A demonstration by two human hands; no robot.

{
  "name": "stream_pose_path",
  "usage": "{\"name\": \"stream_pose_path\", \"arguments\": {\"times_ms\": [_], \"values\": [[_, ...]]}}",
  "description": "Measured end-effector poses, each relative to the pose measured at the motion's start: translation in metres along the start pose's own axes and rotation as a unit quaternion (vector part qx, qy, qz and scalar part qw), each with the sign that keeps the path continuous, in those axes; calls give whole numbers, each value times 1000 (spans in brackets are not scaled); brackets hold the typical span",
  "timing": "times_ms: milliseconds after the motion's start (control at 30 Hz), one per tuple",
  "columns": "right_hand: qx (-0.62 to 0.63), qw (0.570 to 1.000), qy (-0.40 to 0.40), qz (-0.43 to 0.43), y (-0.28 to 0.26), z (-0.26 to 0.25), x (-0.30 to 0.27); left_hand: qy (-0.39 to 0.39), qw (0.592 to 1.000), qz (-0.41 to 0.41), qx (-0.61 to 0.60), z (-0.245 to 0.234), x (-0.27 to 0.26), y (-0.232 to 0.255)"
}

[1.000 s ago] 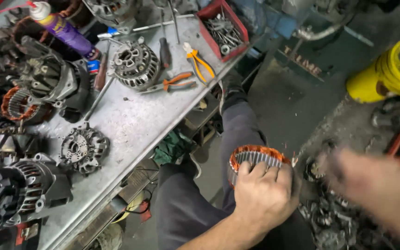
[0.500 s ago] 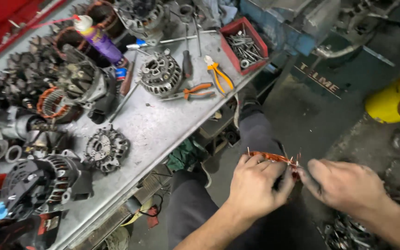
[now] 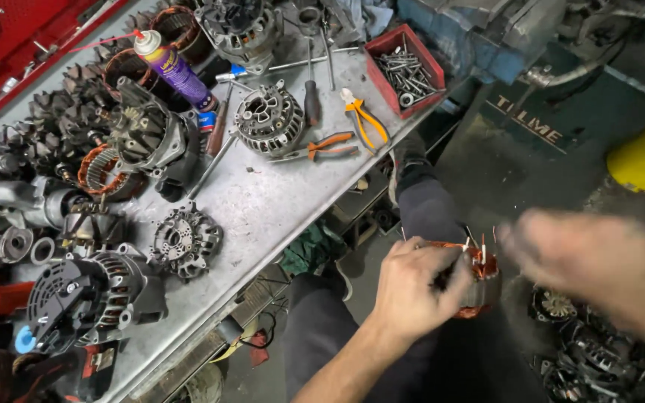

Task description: The person holds a cylindrical copper-wound stator on their lap and uses a small flathead screwdriver to scrape and clean the wire ends. They rotate the stator to access different sections and continue scraping the copper windings.

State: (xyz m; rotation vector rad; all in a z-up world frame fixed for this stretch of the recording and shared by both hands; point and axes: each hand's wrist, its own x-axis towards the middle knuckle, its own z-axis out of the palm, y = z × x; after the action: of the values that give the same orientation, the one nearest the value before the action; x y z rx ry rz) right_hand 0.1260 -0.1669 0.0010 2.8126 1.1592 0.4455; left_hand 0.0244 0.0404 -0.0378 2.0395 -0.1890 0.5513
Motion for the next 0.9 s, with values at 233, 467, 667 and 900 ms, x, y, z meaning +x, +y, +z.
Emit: {"name": "stream_pose_path", "arguments": {"times_ms": [233, 467, 667, 900], "values": [[-12, 999, 19, -34, -3, 0, 0, 6, 999, 32, -36, -7, 0, -9], [-16, 999, -12, -40, -7, -2, 9, -13, 997, -33, -69, -12, 7, -15], [23, 997, 25, -73, -11, -16, 26, -45, 994, -5, -104, -21, 13, -25], [-41, 997, -21, -57, 0, 1, 31, -36, 990, -22, -138, -25, 14, -42]]}}
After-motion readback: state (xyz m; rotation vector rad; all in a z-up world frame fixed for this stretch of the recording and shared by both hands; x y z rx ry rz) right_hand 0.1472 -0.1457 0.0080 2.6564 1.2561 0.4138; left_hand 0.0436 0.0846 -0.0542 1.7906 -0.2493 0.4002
